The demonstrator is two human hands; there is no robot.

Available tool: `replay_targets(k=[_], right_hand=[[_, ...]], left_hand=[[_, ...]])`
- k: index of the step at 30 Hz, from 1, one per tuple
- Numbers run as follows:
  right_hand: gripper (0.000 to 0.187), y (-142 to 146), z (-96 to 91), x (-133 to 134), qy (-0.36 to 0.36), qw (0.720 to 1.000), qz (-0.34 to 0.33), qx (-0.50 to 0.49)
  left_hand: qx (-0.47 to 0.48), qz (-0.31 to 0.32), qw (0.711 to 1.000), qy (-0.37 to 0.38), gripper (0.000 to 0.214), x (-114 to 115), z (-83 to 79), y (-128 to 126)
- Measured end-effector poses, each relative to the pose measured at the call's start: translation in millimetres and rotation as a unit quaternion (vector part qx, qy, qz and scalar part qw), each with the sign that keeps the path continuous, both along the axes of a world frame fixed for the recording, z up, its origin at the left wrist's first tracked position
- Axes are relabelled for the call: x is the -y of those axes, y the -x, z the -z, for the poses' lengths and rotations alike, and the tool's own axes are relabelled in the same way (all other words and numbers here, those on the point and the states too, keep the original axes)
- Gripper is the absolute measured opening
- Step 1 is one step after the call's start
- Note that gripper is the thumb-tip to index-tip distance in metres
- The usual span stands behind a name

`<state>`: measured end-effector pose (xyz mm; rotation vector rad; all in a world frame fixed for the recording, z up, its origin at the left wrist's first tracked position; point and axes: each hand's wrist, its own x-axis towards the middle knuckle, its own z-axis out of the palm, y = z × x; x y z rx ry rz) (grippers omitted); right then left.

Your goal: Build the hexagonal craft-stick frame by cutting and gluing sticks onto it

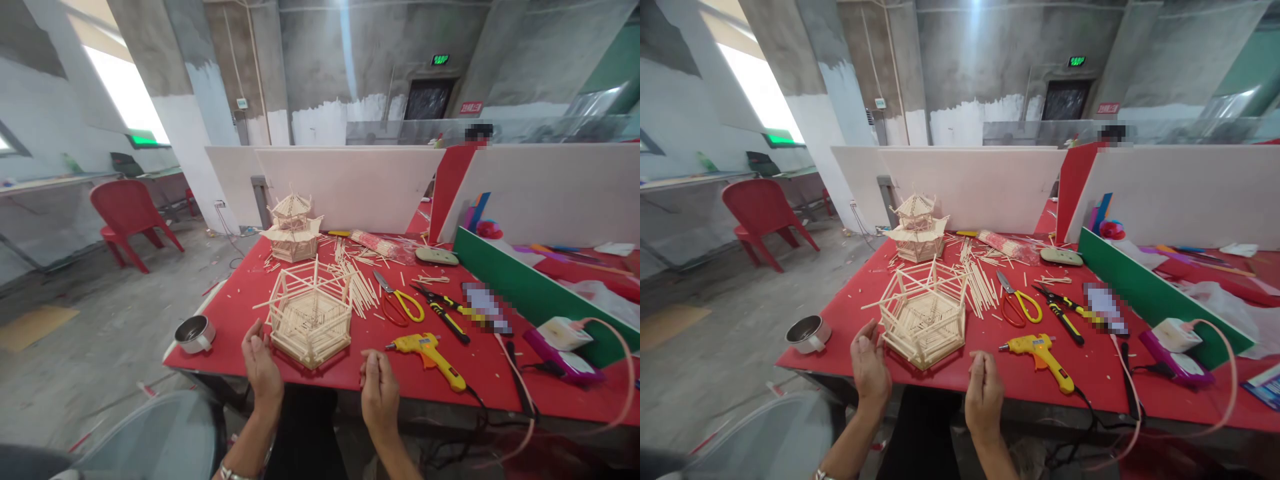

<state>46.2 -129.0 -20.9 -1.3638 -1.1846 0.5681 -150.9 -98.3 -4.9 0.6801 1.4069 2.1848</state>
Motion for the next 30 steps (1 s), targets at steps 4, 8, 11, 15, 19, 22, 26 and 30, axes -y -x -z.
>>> replay_targets(k=[4,8,11,15,19,22,26,30], right_hand=[[0.038,0.1,-1.7,-4.4,0.011,0.998,-0.021,0.061],[0.038,-0.2,-2.6,-5.1,0.012,0.993,-0.039,0.112],[0.038,-0.6,-3.8,-3.2,-0.002,0.99,-0.04,0.135],[0.039,-1.3,-4.5,-1.6,-0.019,0.987,-0.042,0.154],[0.037,-0.7,-1.8,-2.0,-0.031,0.985,-0.042,0.167],[0.035,0.7,1.4,-1.7,-0.034,0.982,-0.039,0.18],[0.031,1.4,4.2,-1.0,-0.029,0.981,-0.046,0.184],[0.03,0.6,3.3,-0.9,-0.03,0.98,-0.055,0.188]], left_hand=[[-0.036,0.002,0.999,-0.011,0.04,-0.1,3.3,0.0],[-0.081,-0.018,0.997,0.004,0.04,0.1,5.1,-0.7],[-0.103,-0.03,0.994,0.011,0.039,1.6,2.7,-2.0],[-0.154,-0.055,0.985,0.047,0.038,4.4,-2.3,-3.4],[-0.16,-0.059,0.984,0.054,0.038,4.0,-1.9,-2.7],[-0.123,-0.044,0.991,0.03,0.037,2.4,1.3,-1.9],[-0.104,-0.028,0.994,0.016,0.037,2.5,3.8,-2.5],[-0.104,-0.027,0.994,0.007,0.039,5.5,2.7,-5.4]])
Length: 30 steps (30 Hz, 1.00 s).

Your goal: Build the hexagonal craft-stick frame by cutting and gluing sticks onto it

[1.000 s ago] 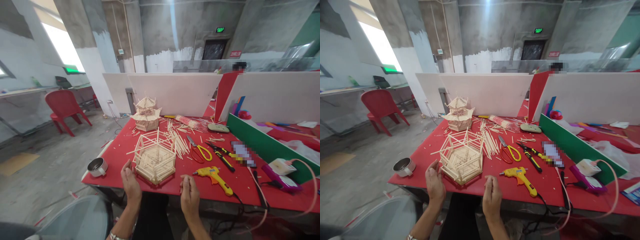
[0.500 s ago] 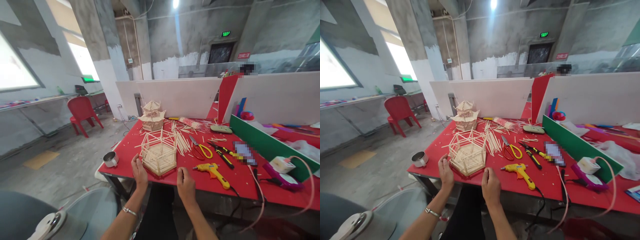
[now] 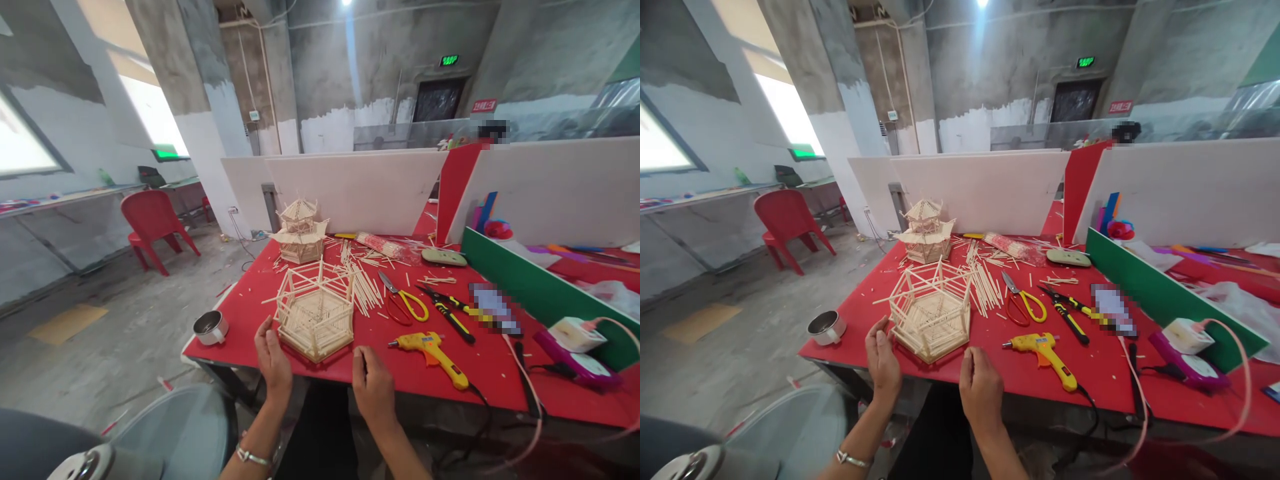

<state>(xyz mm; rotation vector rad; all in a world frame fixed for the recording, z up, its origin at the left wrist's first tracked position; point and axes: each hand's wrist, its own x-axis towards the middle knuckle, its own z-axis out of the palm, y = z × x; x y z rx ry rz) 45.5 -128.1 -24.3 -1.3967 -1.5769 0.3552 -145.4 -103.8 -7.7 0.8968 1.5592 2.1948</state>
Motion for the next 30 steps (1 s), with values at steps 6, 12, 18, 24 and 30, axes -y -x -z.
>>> replay_targets(k=[6,12,18,24,30], right_hand=[[0.032,0.6,-5.1,2.4,0.001,1.0,0.001,0.018],[0.032,1.5,-3.1,1.6,-0.016,0.999,0.005,0.044],[0.028,1.1,-0.2,0.3,-0.027,0.999,0.0,0.047],[0.028,0.1,-3.7,1.9,-0.039,0.996,-0.001,0.076],[0.027,-1.2,-6.5,2.7,-0.028,0.997,-0.014,0.074]], left_hand=[[-0.016,0.011,1.0,0.007,0.041,7.6,-1.9,-3.2],[0.008,0.016,1.0,0.011,0.039,10.8,-0.1,0.7],[0.034,0.017,0.999,-0.001,0.038,6.5,-0.8,0.3],[0.039,0.016,0.999,-0.012,0.037,6.2,-2.4,-3.2],[0.046,0.024,0.999,0.009,0.037,12.3,-2.2,-0.1]])
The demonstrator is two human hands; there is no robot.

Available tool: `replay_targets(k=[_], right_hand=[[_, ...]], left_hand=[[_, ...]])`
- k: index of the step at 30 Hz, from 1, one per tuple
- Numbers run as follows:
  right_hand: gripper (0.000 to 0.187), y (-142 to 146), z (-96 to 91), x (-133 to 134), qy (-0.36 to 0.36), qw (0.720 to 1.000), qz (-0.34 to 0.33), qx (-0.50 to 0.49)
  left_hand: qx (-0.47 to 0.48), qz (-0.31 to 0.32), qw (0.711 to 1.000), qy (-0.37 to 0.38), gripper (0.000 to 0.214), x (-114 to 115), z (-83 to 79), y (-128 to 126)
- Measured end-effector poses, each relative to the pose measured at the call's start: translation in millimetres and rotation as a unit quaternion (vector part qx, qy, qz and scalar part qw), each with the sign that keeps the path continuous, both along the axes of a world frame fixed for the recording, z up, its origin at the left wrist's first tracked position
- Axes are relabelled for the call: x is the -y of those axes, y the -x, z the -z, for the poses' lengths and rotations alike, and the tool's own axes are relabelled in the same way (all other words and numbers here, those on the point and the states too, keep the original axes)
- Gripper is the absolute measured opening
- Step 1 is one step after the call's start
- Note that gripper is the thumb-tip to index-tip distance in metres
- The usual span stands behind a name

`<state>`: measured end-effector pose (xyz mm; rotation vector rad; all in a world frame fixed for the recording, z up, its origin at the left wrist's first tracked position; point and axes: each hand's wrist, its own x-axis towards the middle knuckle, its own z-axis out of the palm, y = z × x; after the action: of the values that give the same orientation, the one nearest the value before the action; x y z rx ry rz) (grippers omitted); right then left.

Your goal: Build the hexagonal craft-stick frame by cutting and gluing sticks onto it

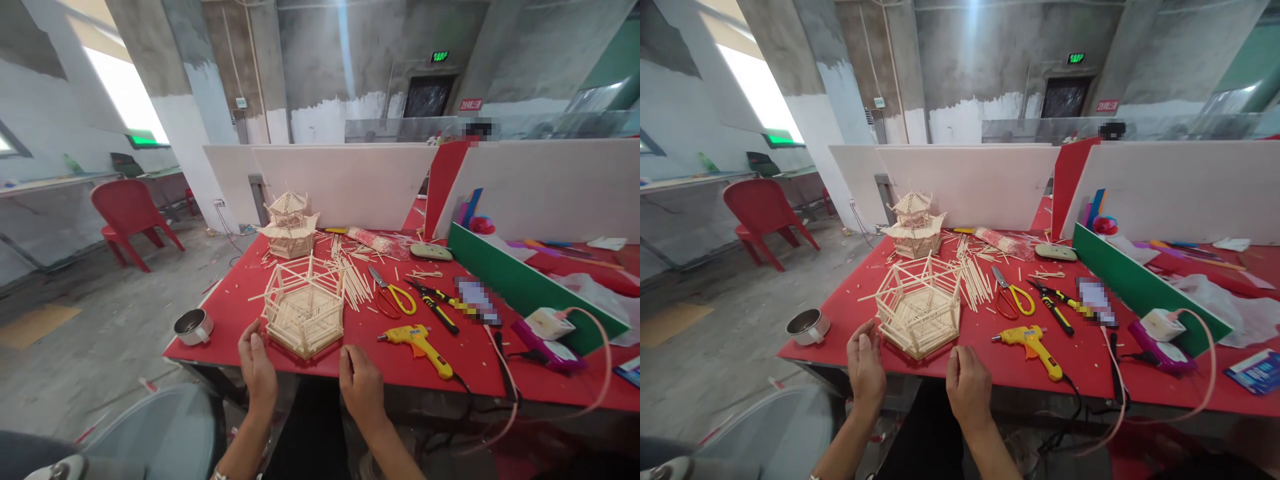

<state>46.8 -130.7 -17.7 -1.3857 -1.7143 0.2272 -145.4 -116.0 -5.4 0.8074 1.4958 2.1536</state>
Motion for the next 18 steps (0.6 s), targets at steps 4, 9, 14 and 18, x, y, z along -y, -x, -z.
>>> replay_targets(k=[4,9,14,18], right_hand=[[0.029,-0.5,-4.3,0.8,0.033,0.999,-0.012,0.0],[0.028,-8.7,-16.2,-3.5,0.089,0.994,-0.066,0.015],[0.029,-36.2,-55.8,-30.3,0.124,0.988,-0.024,0.086],[0.031,-57.7,-91.5,-78.8,0.227,0.942,0.077,0.237]], left_hand=[[0.023,0.013,1.0,-0.001,0.036,4.5,-0.6,0.7],[0.077,0.033,0.996,-0.011,0.035,9.5,-4.3,-0.8],[0.062,0.032,0.998,0.004,0.034,13.9,-12.9,1.5],[0.011,0.018,1.0,0.014,0.035,19.9,-26.3,2.0]])
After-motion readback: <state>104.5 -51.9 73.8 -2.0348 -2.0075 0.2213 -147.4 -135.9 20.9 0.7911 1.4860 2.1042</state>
